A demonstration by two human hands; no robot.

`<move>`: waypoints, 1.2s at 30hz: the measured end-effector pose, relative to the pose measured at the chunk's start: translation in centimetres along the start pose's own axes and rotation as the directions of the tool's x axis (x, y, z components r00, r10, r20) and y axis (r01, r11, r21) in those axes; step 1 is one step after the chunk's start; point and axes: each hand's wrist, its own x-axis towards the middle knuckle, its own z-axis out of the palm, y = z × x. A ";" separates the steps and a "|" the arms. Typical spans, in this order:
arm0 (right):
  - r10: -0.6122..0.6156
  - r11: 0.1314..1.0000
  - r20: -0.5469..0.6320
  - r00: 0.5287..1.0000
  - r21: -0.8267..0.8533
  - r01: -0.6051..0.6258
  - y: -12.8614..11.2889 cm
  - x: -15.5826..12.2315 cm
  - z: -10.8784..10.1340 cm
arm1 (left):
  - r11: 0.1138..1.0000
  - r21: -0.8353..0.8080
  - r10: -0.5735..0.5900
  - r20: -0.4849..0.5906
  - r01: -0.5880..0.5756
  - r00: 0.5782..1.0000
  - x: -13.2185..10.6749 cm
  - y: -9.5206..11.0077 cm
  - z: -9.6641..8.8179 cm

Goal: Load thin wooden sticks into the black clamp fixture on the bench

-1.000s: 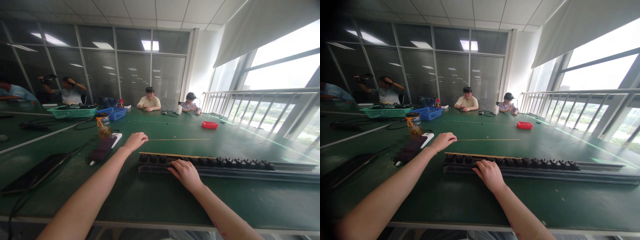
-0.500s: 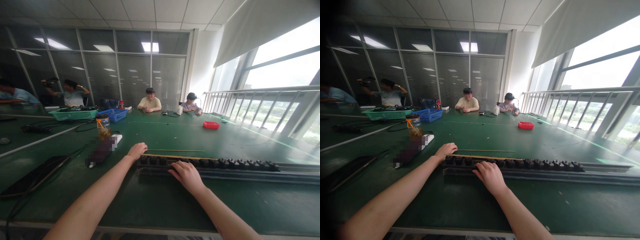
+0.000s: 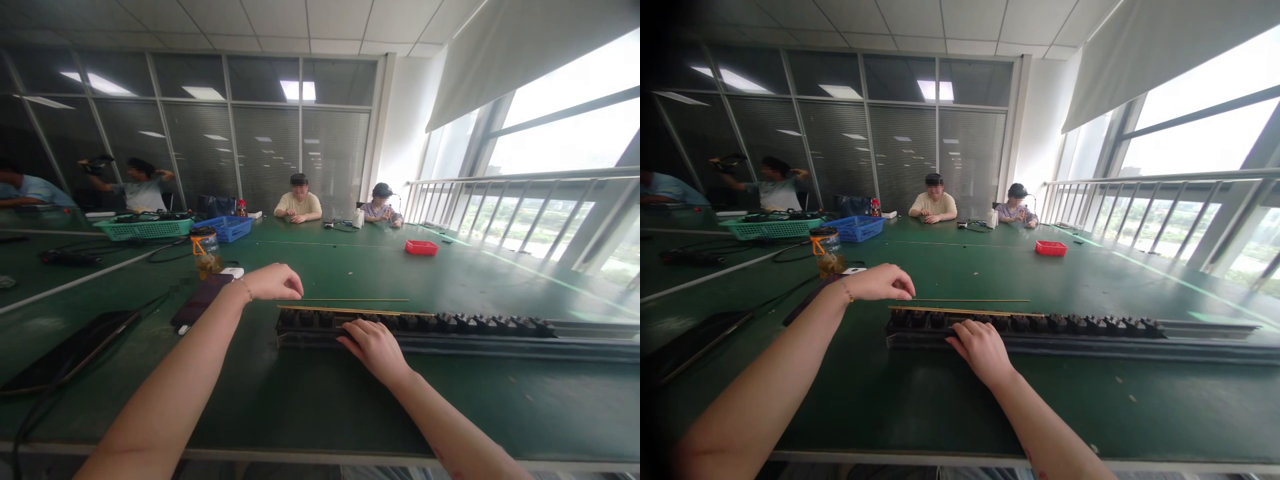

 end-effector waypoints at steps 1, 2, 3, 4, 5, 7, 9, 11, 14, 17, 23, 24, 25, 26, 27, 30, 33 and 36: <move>0.002 1.000 0.003 1.000 0.000 -0.002 0.0 0.0 0.0 | 1.000 0.022 0.001 0.047 -0.002 0.999 -0.3 0.6 -0.1; 0.003 1.000 0.006 1.000 0.000 -0.003 0.0 0.0 0.0 | 0.999 0.039 -0.004 0.081 0.000 0.997 -0.4 1.0 0.0; 0.002 1.000 0.009 1.000 0.000 -0.002 -0.1 0.0 -0.1 | 0.999 0.046 -0.009 0.104 0.004 0.995 -0.5 1.2 0.2; 0.001 1.000 0.010 1.000 0.000 -0.001 -0.1 0.0 -0.1 | 0.999 0.044 -0.012 0.116 0.007 0.993 -0.4 1.3 0.4; 0.000 1.000 0.009 1.000 -0.001 0.000 -0.1 0.0 -0.1 | 0.999 0.036 -0.014 0.118 0.010 0.993 -0.3 1.2 0.7; 0.000 1.000 0.007 1.000 -0.004 0.000 0.0 0.0 -0.1 | 1.000 0.015 -0.015 0.113 0.013 0.993 0.0 0.9 0.9; 0.002 1.000 0.008 1.000 -0.006 -0.002 0.0 0.0 -0.1 | 1.000 0.002 -0.018 0.112 0.018 0.994 0.1 0.6 1.0; 0.003 1.000 0.009 1.000 -0.005 -0.003 0.0 0.0 0.0 | 1.000 -0.007 -0.021 0.113 0.022 0.993 0.2 0.5 0.9; 0.001 1.000 0.007 1.000 0.001 -0.001 0.0 0.0 0.0 | 1.000 -0.028 -0.006 0.112 0.009 0.994 0.1 0.4 0.8; -0.001 1.000 0.005 1.000 -0.001 0.001 0.0 0.0 0.0 | 0.997 -0.078 0.027 0.063 -0.022 0.998 0.2 0.0 0.6; -0.001 1.000 -0.005 1.000 -0.010 0.001 0.0 0.0 0.0 | 0.997 -0.078 -0.039 -0.190 0.024 0.981 1.6 -2.6 1.8; -0.002 1.000 -0.005 1.000 -0.010 0.002 0.0 0.0 0.0 | 0.997 -0.062 -0.050 -0.198 0.039 0.979 2.0 -3.1 2.4; -0.001 1.000 -0.004 1.000 -0.008 0.001 0.0 0.0 0.0 | 0.998 -0.046 -0.061 -0.195 0.052 0.979 2.3 -3.6 3.1; 0.001 1.000 0.000 1.000 -0.005 -0.001 0.0 0.0 -0.1 | 0.997 -0.032 -0.071 -0.185 0.066 0.980 2.7 -4.0 3.9; 0.003 1.000 0.004 1.000 -0.002 -0.003 0.0 0.0 -0.1 | 0.997 -0.019 -0.080 -0.175 0.078 0.981 3.0 -4.4 4.7; 0.010 1.000 0.011 1.000 0.006 -0.010 0.1 0.0 -0.2 | 0.995 0.014 -0.093 -0.169 0.096 0.981 3.8 -5.4 6.8; 0.008 1.000 0.010 1.000 0.006 -0.008 0.2 0.0 -0.3 | 0.994 0.037 -0.092 -0.187 0.101 0.978 4.2 -6.0 8.0; 0.007 1.000 0.011 1.000 0.007 -0.007 0.2 0.0 -0.3 | 0.990 0.072 -0.105 -0.233 0.125 0.967 4.3 -6.4 8.5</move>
